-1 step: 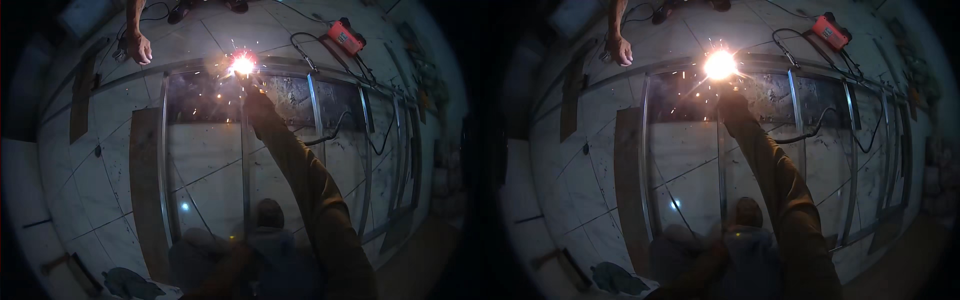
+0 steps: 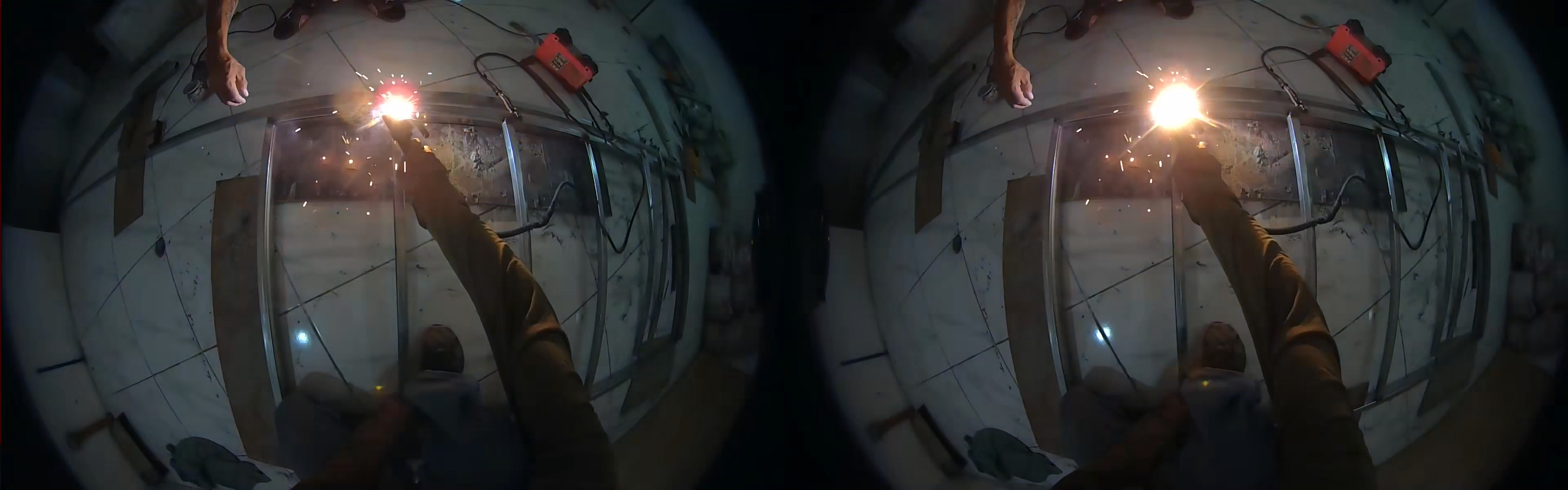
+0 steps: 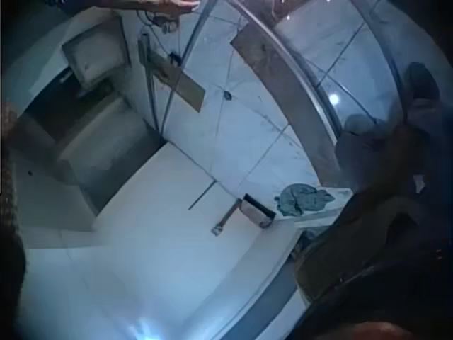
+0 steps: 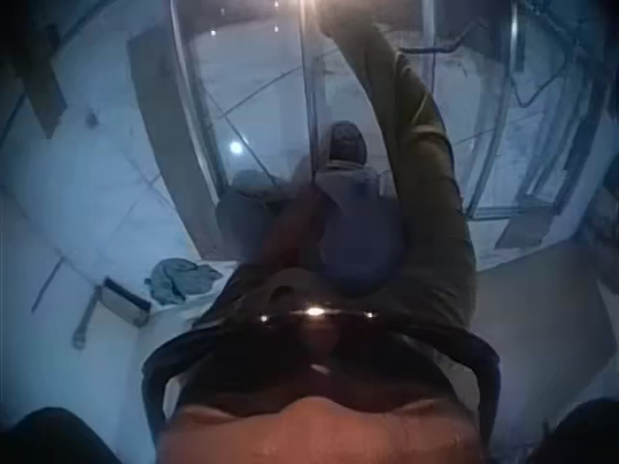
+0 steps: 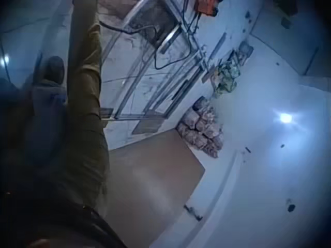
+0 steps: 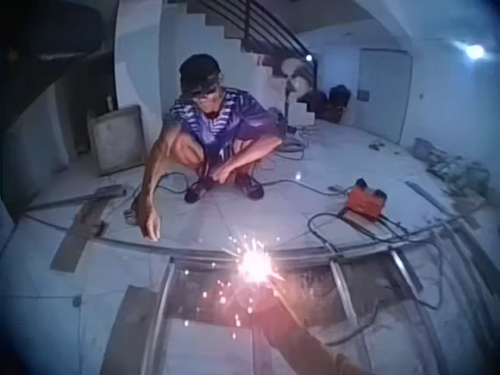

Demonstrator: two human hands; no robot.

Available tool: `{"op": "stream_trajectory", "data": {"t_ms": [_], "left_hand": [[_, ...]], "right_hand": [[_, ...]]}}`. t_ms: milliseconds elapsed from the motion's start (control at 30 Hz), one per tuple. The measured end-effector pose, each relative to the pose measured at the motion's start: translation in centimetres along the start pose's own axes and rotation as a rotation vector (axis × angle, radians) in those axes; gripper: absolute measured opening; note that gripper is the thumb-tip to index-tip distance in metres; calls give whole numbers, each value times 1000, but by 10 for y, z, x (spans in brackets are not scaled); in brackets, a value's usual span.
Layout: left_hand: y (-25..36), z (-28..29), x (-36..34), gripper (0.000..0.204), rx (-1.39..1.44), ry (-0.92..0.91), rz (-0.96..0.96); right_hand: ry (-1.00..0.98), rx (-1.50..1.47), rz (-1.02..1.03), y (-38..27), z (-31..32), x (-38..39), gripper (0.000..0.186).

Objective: The person welds metal studs together to construct a rectangular frame on the floor, using a welding torch to join the pieces while an assistant holds them in place.

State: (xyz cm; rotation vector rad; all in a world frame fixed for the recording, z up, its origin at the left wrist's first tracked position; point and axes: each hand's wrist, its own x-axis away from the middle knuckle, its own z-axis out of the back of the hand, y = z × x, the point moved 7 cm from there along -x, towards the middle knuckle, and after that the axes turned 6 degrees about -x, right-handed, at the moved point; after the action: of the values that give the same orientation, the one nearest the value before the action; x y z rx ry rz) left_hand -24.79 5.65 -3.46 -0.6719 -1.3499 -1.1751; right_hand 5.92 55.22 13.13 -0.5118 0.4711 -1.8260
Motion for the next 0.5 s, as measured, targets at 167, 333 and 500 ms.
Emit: {"op": "stream_trajectory", "data": {"t_ms": [167, 333, 500], "left_hand": [[21, 7, 1, 68, -86, 322, -137], [13, -3, -8, 67, -42, 78, -98], [12, -8, -7, 65, -49, 43, -117]], "right_hand": [[76, 66, -2, 27, -3, -11, 38], [167, -116, -1, 24, 0, -11, 57], [125, -78, -67, 20, 5, -11, 72]]}}
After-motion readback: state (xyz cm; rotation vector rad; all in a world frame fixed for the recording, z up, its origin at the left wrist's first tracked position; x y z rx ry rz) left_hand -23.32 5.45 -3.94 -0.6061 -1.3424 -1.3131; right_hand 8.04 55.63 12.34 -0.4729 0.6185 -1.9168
